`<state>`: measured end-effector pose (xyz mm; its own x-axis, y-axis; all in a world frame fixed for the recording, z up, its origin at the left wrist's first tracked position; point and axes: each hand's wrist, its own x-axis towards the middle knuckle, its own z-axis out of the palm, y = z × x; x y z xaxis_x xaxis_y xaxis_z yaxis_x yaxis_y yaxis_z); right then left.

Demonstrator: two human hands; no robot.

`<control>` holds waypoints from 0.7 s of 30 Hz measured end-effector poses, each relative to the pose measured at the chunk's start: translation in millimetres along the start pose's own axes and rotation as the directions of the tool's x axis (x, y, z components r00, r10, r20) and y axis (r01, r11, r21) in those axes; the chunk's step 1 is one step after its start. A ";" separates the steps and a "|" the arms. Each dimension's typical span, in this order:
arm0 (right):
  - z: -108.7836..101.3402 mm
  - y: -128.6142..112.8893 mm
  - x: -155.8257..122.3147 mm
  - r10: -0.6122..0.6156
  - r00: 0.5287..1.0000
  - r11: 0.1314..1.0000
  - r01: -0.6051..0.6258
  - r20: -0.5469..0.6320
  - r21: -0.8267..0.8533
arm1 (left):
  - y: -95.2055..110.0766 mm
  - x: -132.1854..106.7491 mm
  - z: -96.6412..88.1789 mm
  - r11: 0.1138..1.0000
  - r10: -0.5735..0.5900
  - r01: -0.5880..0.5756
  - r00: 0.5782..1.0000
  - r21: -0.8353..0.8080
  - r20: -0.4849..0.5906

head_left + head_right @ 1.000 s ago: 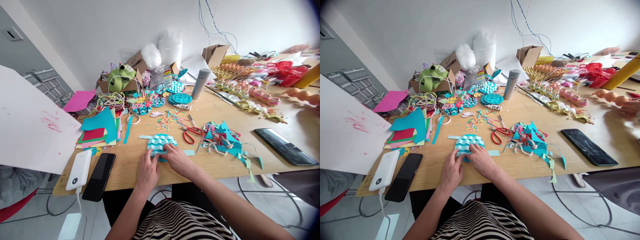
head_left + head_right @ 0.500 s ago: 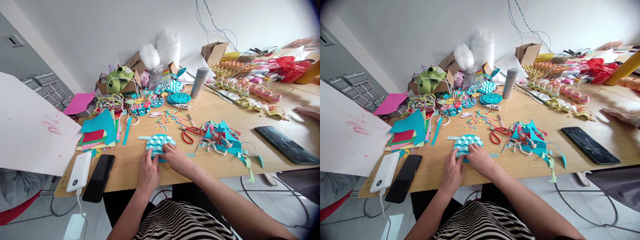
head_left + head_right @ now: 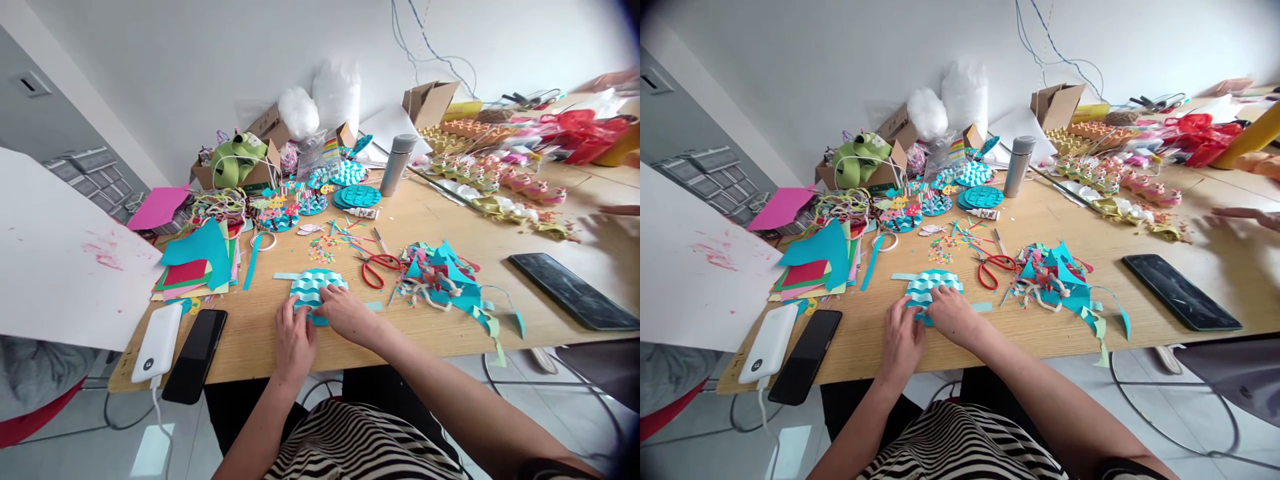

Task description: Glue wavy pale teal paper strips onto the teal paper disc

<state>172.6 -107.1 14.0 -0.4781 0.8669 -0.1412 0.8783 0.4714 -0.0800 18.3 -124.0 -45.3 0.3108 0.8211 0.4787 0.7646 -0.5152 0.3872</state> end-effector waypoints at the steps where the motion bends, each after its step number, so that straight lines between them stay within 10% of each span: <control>1: -0.3 0.9 1.0 -0.007 1.000 1.000 0.007 0.005 -0.006 | -0.1 0.1 0.3 1.000 0.001 -0.001 1.000 0.001 0.000; 13: -18.3 0.3 11.5 -0.038 0.988 0.997 0.048 0.148 -0.067 | 15.7 -13.4 -5.2 0.944 -0.091 0.081 0.996 -0.320 -0.016; 17: -29.2 -0.2 16.9 -0.047 0.973 0.996 0.062 0.226 -0.063 | 41.4 -26.6 -3.2 0.658 -0.106 0.376 0.904 -0.652 0.415; 21: -35.6 1.1 22.5 -0.043 0.955 0.998 0.057 0.293 -0.037 | 56.7 -26.5 3.6 0.147 -0.047 0.668 0.742 -0.730 0.669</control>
<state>162.9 -81.4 45.8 -0.4955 0.7600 -0.4206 0.8493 0.5254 -0.0513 55.5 -174.1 -38.8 0.5720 0.7978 -0.1904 -0.0917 0.2929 0.9517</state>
